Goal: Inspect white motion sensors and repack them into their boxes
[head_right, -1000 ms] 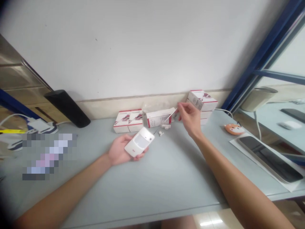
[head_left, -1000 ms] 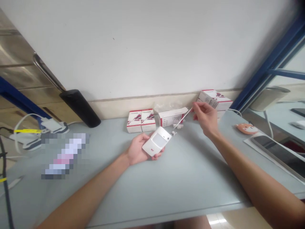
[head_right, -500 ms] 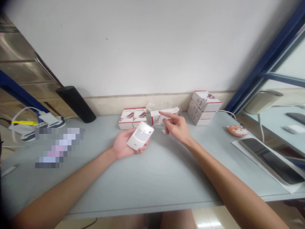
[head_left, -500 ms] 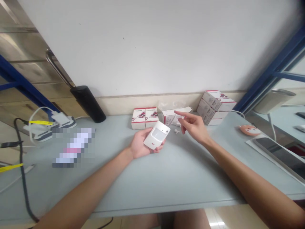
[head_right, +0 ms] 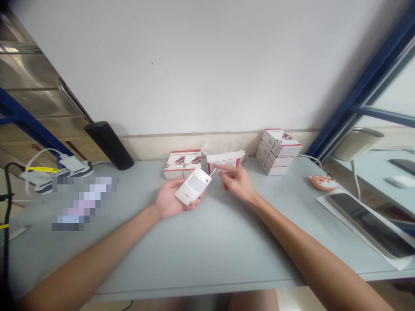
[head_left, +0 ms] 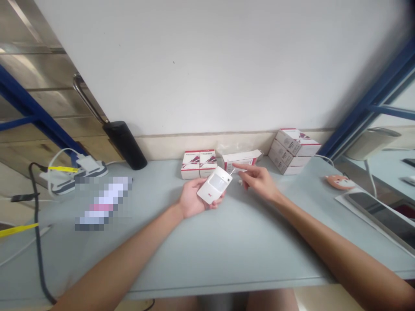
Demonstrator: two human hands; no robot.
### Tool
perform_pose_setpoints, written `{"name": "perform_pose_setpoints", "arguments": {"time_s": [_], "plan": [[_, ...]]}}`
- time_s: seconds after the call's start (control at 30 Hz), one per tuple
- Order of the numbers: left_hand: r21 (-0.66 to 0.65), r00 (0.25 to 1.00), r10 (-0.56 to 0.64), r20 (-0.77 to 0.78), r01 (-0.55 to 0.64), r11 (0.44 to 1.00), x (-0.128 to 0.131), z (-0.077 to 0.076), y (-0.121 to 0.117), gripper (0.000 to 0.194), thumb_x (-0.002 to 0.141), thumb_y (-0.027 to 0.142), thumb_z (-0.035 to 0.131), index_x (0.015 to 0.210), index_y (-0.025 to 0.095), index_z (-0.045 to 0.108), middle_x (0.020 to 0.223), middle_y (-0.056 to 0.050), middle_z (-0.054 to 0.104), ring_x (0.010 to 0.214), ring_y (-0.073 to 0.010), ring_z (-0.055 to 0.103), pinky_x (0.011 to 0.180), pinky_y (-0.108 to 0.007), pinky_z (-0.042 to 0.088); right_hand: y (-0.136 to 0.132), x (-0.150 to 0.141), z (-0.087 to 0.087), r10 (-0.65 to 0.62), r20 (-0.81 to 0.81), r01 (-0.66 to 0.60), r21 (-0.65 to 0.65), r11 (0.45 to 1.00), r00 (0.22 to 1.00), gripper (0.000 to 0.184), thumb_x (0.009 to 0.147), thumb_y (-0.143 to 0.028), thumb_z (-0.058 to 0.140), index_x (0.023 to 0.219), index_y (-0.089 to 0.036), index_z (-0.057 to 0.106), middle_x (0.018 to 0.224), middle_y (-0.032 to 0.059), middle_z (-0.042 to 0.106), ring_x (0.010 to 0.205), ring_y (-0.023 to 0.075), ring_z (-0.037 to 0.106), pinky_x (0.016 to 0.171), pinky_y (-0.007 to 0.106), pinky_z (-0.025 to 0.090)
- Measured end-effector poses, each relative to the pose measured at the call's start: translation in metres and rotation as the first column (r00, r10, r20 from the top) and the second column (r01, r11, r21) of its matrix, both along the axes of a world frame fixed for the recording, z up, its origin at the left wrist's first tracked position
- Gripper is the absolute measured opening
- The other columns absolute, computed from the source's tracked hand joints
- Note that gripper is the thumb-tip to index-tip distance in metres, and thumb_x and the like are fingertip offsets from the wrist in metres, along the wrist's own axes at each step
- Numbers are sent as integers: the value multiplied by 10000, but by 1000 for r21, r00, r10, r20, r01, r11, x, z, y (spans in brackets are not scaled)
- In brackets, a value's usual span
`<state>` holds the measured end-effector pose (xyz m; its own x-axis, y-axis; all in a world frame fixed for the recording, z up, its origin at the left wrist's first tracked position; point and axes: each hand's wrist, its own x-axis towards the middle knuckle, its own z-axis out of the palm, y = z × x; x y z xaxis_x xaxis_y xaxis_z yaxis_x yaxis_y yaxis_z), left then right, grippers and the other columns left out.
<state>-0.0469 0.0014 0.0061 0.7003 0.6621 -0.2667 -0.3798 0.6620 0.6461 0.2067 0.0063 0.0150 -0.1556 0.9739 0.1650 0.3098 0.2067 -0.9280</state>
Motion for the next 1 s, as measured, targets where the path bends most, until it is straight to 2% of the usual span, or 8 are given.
{"name": "perform_pose_setpoints", "arguments": {"time_s": [0.2, 0.27, 0.37, 0.5, 0.63, 0.73, 0.8, 1.0], "plan": [[45, 999, 42, 3, -43, 998, 1, 0, 0, 522, 804, 431, 575, 1163, 66, 674, 912, -185, 684, 642, -229, 587, 581, -298, 370, -5, -10, -5, 114, 20, -114, -11, 993, 993, 506, 956, -385, 594, 1411, -191, 698, 525, -44, 610, 494, 129, 467, 553, 273, 405], [56, 999, 37, -19, -36, 998, 2, 1, -1, 519, 806, 436, 575, 1161, 71, 675, 913, -180, 686, 655, -230, 595, 594, -301, 379, -1, -5, -4, 115, 123, -125, 81, 989, 986, 440, 982, -372, 550, 1349, -218, 737, 587, -21, 662, 541, 149, 535, 601, 293, 442], [82, 998, 11, -57, -6, 997, 3, 0, -1, 504, 831, 437, 564, 1183, 92, 665, 934, -178, 693, 683, -239, 611, 619, -309, 395, 8, 10, -1, -99, 363, -55, 391, 919, 927, 328, 977, -315, 541, 1176, -275, 798, 846, 27, 777, 702, 188, 648, 718, 335, 484], [78, 999, 5, -53, -1, 997, 3, -2, 2, 476, 845, 442, 561, 1177, 114, 649, 943, -165, 692, 673, -228, 608, 618, -307, 391, 26, 35, 3, -454, 343, 187, 590, 785, 823, 318, 996, -321, 513, 1216, -298, 742, 1103, 68, 758, 950, 250, 706, 825, 372, 520], [84, 999, -7, -52, 11, 996, 2, -3, 5, 462, 833, 433, 578, 1179, 131, 630, 944, -170, 699, 675, -235, 615, 625, -311, 394, 55, 45, 9, -577, 315, 345, 558, 755, 753, 343, 953, -419, 579, 1214, -230, 695, 1236, 148, 718, 1187, 357, 651, 1004, 498, 502], [84, 998, -21, -53, 25, 996, 2, -5, 6, 479, 821, 431, 584, 1194, 133, 620, 939, -173, 699, 670, -246, 626, 619, -313, 387, 79, 38, 17, -507, 245, 388, 405, 828, 827, 477, 875, -483, 689, 1274, -223, 657, 1157, 132, 768, 1056, 357, 703, 995, 544, 509], [85, 998, -21, -52, 25, 996, 2, -6, 6, 500, 817, 433, 585, 1209, 124, 619, 936, -174, 697, 671, -247, 629, 619, -311, 383, 89, 31, 23, -469, 169, 388, 361, 848, 867, 358, 858, -451, 702, 1134, -223, 705, 1062, 108, 794, 990, 330, 725, 991, 527, 521], [103, 999, -8, -43, 12, 995, 1, -5, 2, 479, 814, 440, 592, 1186, 139, 623, 939, -168, 700, 663, -238, 622, 619, -312, 389, 68, 20, 26, -471, -75, 452, 451, 770, 879, 298, 956, -463, 564, 1061, -208, 677, 1052, 94, 767, 1033, 251, 732, 996, 418, 549]]}}
